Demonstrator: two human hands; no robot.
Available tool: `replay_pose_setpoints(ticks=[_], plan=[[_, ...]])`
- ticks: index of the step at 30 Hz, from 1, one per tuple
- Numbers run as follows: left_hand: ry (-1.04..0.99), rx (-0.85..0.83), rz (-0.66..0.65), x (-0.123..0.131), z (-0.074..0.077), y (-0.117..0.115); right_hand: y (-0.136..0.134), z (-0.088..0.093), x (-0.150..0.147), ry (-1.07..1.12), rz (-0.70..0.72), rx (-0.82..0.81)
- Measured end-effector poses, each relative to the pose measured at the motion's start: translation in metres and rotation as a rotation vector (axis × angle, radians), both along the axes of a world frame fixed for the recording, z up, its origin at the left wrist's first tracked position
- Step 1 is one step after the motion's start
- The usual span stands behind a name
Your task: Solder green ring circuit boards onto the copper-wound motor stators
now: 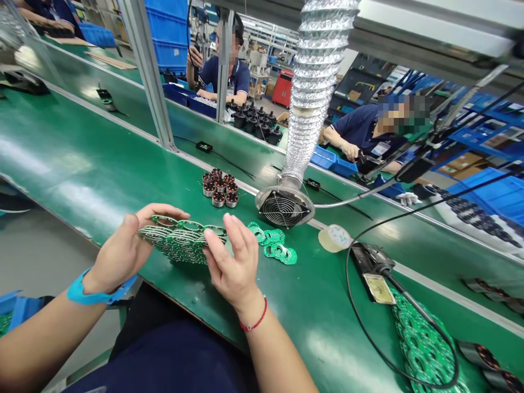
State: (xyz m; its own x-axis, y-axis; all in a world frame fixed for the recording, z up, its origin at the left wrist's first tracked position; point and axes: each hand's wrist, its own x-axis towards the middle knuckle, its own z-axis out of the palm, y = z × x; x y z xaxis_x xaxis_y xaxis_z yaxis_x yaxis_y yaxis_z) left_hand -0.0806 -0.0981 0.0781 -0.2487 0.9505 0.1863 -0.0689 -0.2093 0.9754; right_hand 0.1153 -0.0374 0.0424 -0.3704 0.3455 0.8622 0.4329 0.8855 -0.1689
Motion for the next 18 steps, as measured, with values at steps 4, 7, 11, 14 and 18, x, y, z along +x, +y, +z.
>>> replay_pose_setpoints(ticks=[4, 7, 11, 14, 18], plan=[[-0.129, -0.109, -0.063, -0.003, 0.007, 0.007, 0.002, 0.001, 0.002, -0.004, -0.006, 0.057], [-0.182, -0.140, -0.075, -0.009, 0.007, 0.013, 0.002, 0.001, 0.003, 0.001, 0.003, 0.080], [-0.238, -0.228, -0.124, -0.016, 0.006, 0.019, 0.005, 0.001, 0.001, 0.012, -0.031, 0.116], [-0.278, -0.185, -0.103, -0.018, 0.004, 0.023, 0.009, 0.002, -0.003, 0.032, -0.060, 0.094], [-0.329, -0.157, -0.091, -0.019, 0.000, 0.029, 0.017, 0.005, -0.008, 0.053, -0.073, 0.051]])
